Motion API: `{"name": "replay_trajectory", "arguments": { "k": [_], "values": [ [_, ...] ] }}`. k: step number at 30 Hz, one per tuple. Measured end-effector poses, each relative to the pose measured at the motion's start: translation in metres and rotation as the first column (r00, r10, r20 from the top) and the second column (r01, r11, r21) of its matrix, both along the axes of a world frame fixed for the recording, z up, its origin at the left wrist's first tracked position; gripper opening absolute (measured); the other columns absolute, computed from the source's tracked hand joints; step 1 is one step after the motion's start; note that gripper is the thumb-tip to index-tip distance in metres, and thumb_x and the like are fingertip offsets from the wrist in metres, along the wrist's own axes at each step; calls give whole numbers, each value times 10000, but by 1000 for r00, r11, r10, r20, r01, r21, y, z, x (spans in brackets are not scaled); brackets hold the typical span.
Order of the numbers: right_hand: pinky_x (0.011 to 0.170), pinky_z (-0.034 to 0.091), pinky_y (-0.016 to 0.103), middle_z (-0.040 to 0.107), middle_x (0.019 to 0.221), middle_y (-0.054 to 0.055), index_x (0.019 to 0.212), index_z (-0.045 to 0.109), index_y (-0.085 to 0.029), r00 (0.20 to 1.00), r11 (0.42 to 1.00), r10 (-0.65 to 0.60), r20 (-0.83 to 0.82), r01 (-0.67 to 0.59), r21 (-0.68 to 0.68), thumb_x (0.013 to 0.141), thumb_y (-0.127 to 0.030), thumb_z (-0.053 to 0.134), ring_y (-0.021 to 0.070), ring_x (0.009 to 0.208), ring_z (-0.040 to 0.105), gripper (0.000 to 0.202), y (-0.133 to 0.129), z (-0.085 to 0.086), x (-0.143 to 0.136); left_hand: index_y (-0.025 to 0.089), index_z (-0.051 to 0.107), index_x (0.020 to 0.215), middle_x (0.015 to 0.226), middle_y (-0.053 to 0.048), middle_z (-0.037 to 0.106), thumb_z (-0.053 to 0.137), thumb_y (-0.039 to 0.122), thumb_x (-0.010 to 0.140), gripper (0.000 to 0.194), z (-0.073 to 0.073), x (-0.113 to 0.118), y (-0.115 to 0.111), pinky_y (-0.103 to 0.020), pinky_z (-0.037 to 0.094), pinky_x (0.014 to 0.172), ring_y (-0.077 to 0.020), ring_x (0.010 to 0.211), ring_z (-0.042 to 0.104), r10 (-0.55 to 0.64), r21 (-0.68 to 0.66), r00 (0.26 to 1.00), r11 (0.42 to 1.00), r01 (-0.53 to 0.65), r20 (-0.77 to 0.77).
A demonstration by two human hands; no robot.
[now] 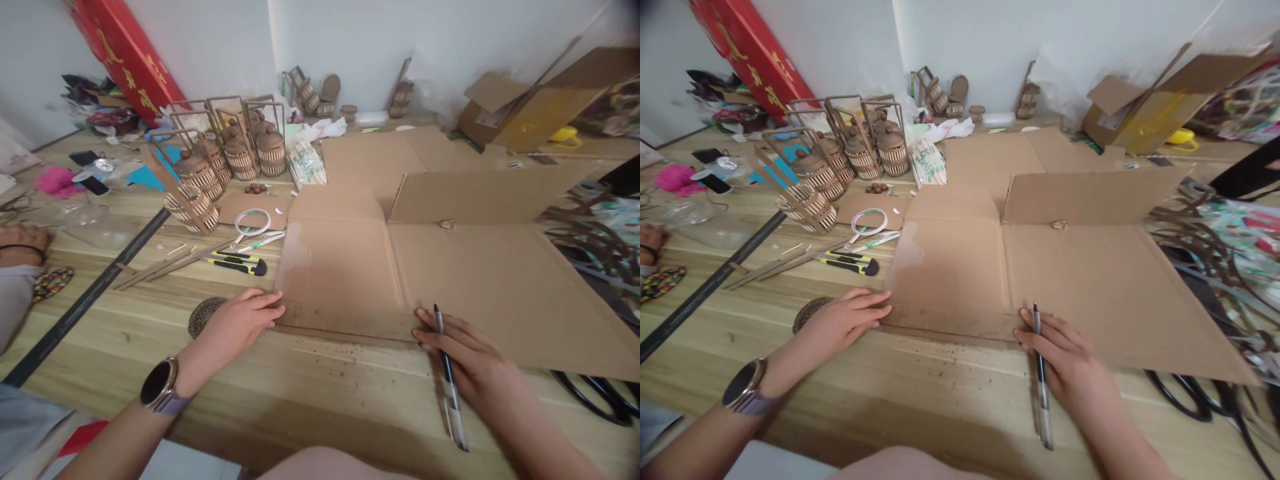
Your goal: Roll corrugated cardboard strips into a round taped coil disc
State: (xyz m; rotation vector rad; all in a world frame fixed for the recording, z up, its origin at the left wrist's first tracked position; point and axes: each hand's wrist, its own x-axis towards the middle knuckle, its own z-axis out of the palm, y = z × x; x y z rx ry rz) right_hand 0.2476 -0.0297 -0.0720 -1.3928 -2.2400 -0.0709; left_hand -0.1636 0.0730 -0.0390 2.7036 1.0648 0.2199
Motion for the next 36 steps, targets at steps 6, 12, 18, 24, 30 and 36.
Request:
{"name": "replay_trajectory", "arguments": {
  "k": [6,12,18,24,30,36],
  "values": [
    [904,600,451,718,1242,80,1040,719,-247,1000,1000,2,10,-2,-13,936,-214,518,272,1134,674,228,1,4,-1,246,699,1209,1337,-56,650,488,175,959,334,2,1,1,-397,549,895,-240,1118,580,-11,12,999,1000,12,-33],
    [867,608,436,726,1229,74,1036,724,-259,1000,1000,-13,0,13,-7,938,-218,507,271,1120,680,242,1,3,0,268,697,1209,1328,-31,657,475,174,959,347,2,0,3,-372,539,917,-215,1112,581,-16,22,1000,1000,16,-18],
    [898,605,455,724,1228,78,1042,711,-259,1000,1000,-10,2,10,-29,945,-189,476,269,1130,678,264,1,6,0,273,696,1207,1326,-16,661,467,191,974,337,12,-1,6,-372,510,970,-212,1134,590,-48,16,996,999,49,-73],
    [847,622,436,742,1184,97,1019,710,-235,999,1000,9,53,-10,18,951,-203,483,274,1072,702,239,2,13,-5,269,689,1225,1359,-23,638,524,197,961,319,13,-1,7,-391,521,981,-227,1158,593,-60,30,990,998,64,-124],
    [817,623,445,734,1198,114,1029,705,-218,995,999,11,101,-15,42,948,-179,468,291,1070,699,253,2,13,-6,265,685,1223,1361,-14,637,541,147,941,338,15,0,5,-392,543,947,-237,1142,595,-59,20,991,998,62,-122],
    [839,607,433,732,1206,109,1029,716,-221,996,999,4,93,-8,44,948,-195,483,281,1085,686,249,1,9,-4,248,690,1221,1358,-15,639,508,139,950,344,14,0,6,-363,538,955,-234,1121,595,-74,52,987,995,83,-142]
  ]
}}
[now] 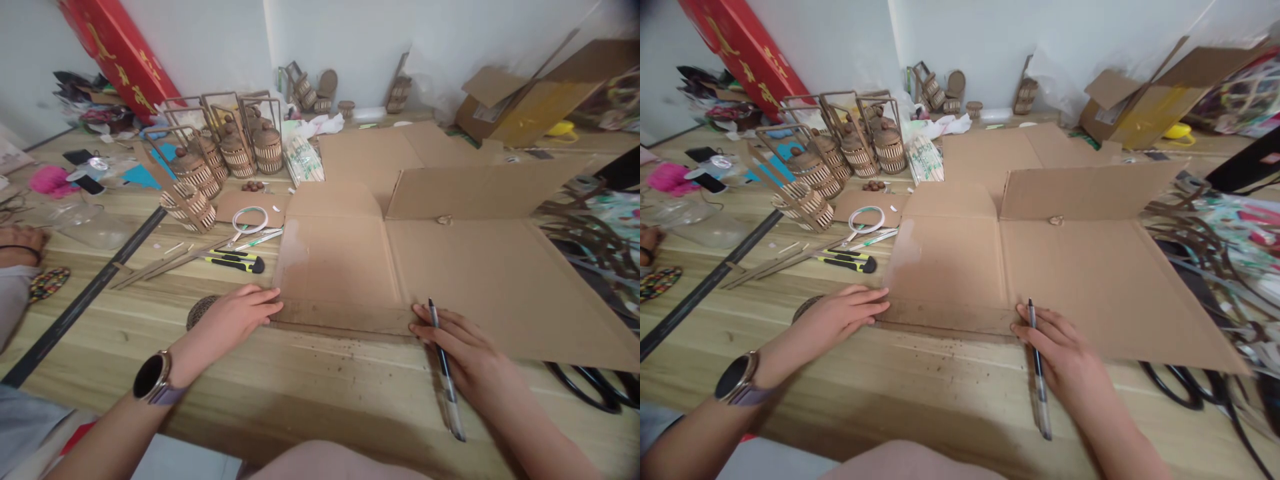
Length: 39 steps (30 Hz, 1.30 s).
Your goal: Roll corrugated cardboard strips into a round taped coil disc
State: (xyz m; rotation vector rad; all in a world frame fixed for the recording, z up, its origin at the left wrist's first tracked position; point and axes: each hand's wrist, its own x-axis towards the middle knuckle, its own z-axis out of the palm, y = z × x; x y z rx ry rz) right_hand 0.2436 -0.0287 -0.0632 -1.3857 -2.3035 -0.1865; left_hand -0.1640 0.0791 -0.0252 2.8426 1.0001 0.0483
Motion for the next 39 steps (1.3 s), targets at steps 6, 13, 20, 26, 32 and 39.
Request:
{"name": "replay_trajectory", "arguments": {
  "k": [6,13,20,26,32,39],
  "values": [
    [812,602,409,741,1171,118,1003,714,-194,999,999,21,33,-22,44,952,-176,473,273,1055,687,248,1,4,-3,233,685,1232,1373,-27,627,474,157,973,343,1,0,0,-355,518,977,-228,1136,579,-2,-3,1000,1000,2,-30],
    [838,591,422,732,1190,129,1011,712,-188,1000,999,21,16,-22,36,936,-158,494,278,1077,677,232,1,1,-1,251,677,1241,1374,-26,626,474,167,976,345,0,1,-1,-359,529,909,-238,1105,573,12,-9,999,1000,-12,-46],
    [793,606,433,732,1187,129,1020,702,-187,999,998,29,44,-31,49,945,-172,492,290,1064,676,224,1,0,0,248,681,1232,1356,-22,640,482,150,970,344,-3,1,1,-354,517,901,-235,1074,571,-2,13,999,1000,3,-42],
    [793,609,415,733,1190,122,1020,709,-189,998,998,28,60,-31,51,943,-149,460,280,1066,687,263,1,3,0,234,703,1192,1330,-29,657,518,166,962,303,-3,3,1,-325,532,870,-222,1037,583,-6,36,1000,999,7,-29],
    [793,609,420,733,1196,112,1020,714,-203,999,999,23,48,-25,40,919,-120,464,283,1071,688,282,1,0,1,238,701,1193,1328,-22,659,533,157,959,299,-1,5,1,-324,525,878,-221,1037,588,4,16,1000,1000,-4,-15],
    [851,588,432,717,1234,106,1041,721,-211,1000,1000,5,24,-5,3,909,-116,468,282,1109,671,301,-2,-7,5,246,706,1187,1310,-23,669,534,153,957,302,0,4,1,-303,528,869,-209,1018,593,-5,38,1000,999,5,-1]
  ]
}}
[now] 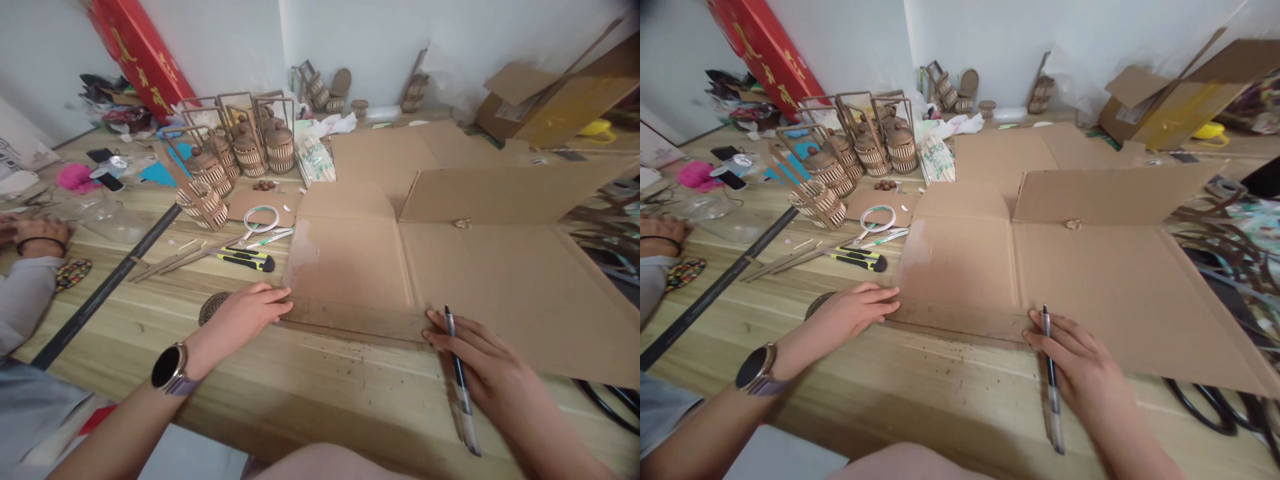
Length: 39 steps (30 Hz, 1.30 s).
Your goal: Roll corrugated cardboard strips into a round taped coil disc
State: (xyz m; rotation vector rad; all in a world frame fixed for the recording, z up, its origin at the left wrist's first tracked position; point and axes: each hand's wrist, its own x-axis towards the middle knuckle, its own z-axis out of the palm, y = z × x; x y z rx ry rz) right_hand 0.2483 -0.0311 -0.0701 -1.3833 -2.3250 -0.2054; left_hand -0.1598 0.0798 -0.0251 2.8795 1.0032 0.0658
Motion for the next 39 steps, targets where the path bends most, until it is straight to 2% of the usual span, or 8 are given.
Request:
{"name": "replay_trajectory", "arguments": {
  "k": [11,21,27,33,39],
  "values": [
    [832,606,413,725,1222,95,1020,730,-231,1000,1000,-4,-11,4,3,940,-171,459,268,1093,686,288,2,6,-3,253,700,1199,1321,-24,662,518,148,961,318,-1,-1,0,-305,522,880,-213,1041,578,13,-33,1000,999,-13,-1],
    [880,587,457,684,1301,74,1073,705,-258,999,999,-25,-33,23,-49,942,-172,463,277,1161,649,289,-2,-8,3,254,687,1222,1340,-36,647,497,151,966,335,-1,-1,0,-322,506,900,-219,1046,567,20,-59,999,998,-22,-29],
    [855,590,453,702,1266,93,1044,714,-230,999,1000,-8,-39,7,-24,929,-151,476,286,1131,663,276,0,-3,2,260,690,1221,1349,-28,643,524,141,957,333,-1,0,0,-326,504,898,-224,1046,564,37,-78,998,996,-40,-41],
    [818,602,421,711,1252,92,1036,728,-233,1000,1000,-17,-26,17,-10,946,-179,465,275,1117,673,283,1,-2,0,256,701,1194,1326,-23,660,534,140,949,318,0,0,-1,-317,516,882,-224,1036,581,16,-26,1000,1000,-17,-18],
    [859,595,403,717,1240,101,1040,737,-223,1000,1000,5,-19,-6,-16,936,-194,487,284,1114,680,273,1,4,2,251,682,1215,1342,-38,645,569,133,936,324,3,2,-1,-342,521,884,-220,1059,589,9,-23,998,1000,-10,-62]
  ]
}}
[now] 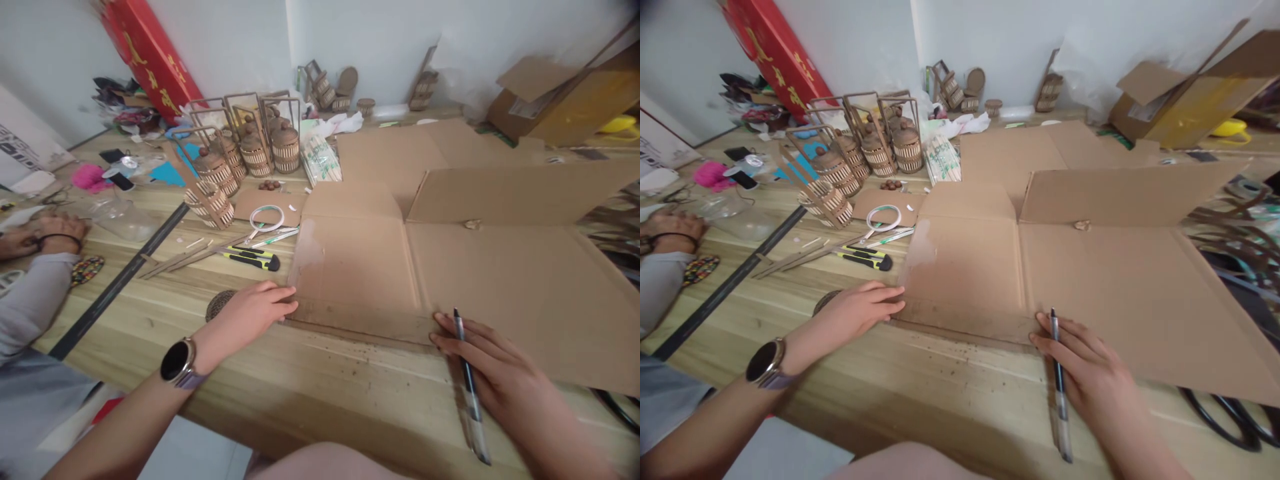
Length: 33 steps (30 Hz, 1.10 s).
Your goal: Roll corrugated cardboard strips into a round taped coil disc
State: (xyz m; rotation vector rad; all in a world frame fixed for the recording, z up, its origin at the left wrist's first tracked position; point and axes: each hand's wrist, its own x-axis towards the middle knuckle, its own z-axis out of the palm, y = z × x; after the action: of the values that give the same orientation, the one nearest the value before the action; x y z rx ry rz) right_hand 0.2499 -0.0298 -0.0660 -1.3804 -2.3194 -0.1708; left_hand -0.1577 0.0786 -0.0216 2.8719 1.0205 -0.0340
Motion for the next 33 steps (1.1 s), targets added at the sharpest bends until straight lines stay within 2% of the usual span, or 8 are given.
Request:
{"name": "replay_trajectory", "arguments": {
  "k": [4,7,12,19,24,27,30,33],
  "values": [
    [894,588,412,685,1293,113,1104,719,-235,997,999,43,69,-43,-10,937,-252,484,294,1133,671,289,1,-7,11,227,685,1199,1356,-65,628,567,170,953,279,5,4,0,-347,506,902,-216,1093,575,-7,-32,1000,999,6,-16],
    [859,594,453,687,1285,110,1112,699,-264,999,998,50,0,-50,28,925,-244,467,313,1119,672,299,2,-22,20,244,692,1184,1357,-44,630,557,193,967,261,8,7,1,-327,504,894,-198,1068,578,5,-36,999,999,-7,-41],
    [917,557,526,646,1343,112,1188,653,-299,996,998,53,-71,-56,-35,887,-212,512,349,1202,615,344,-1,-39,29,253,676,1203,1368,-25,621,558,190,965,273,13,9,1,-328,502,867,-206,1046,575,-2,-31,997,1000,-1,-74],
    [842,592,480,701,1258,104,1118,676,-278,997,998,61,-45,-59,39,894,-224,496,327,1109,671,293,3,-23,18,196,670,1127,1260,-94,599,530,60,925,280,24,16,2,-330,465,854,-239,1103,527,-61,-17,987,998,59,-151],
    [819,601,449,718,1219,120,1075,675,-234,997,993,76,-9,-75,86,910,-213,464,313,1075,686,269,6,-10,8,130,645,862,948,-36,607,490,-22,889,219,28,33,12,-257,390,594,-123,669,523,-171,-102,955,983,150,-244],
    [822,600,435,721,1211,128,1050,693,-215,997,993,73,22,-75,94,922,-221,463,309,1063,692,263,6,-8,7,147,653,1022,961,-33,597,508,-35,864,281,32,43,20,-271,332,541,-116,622,500,-246,-129,933,967,218,-265],
    [863,593,410,715,1226,132,1046,717,-204,994,993,82,74,-87,77,937,-252,473,301,1081,688,271,6,-7,10,280,554,1331,1017,-27,588,467,-81,836,618,41,52,25,-278,273,495,-103,552,459,-299,-135,911,953,271,-282],
    [909,578,412,688,1281,130,1077,725,-203,989,997,64,137,-68,28,947,-267,483,301,1120,673,282,3,-6,12,398,415,1466,976,-26,594,418,-89,835,797,50,64,27,-280,250,470,-108,505,437,-342,-136,869,940,313,-357]
  ]
}}
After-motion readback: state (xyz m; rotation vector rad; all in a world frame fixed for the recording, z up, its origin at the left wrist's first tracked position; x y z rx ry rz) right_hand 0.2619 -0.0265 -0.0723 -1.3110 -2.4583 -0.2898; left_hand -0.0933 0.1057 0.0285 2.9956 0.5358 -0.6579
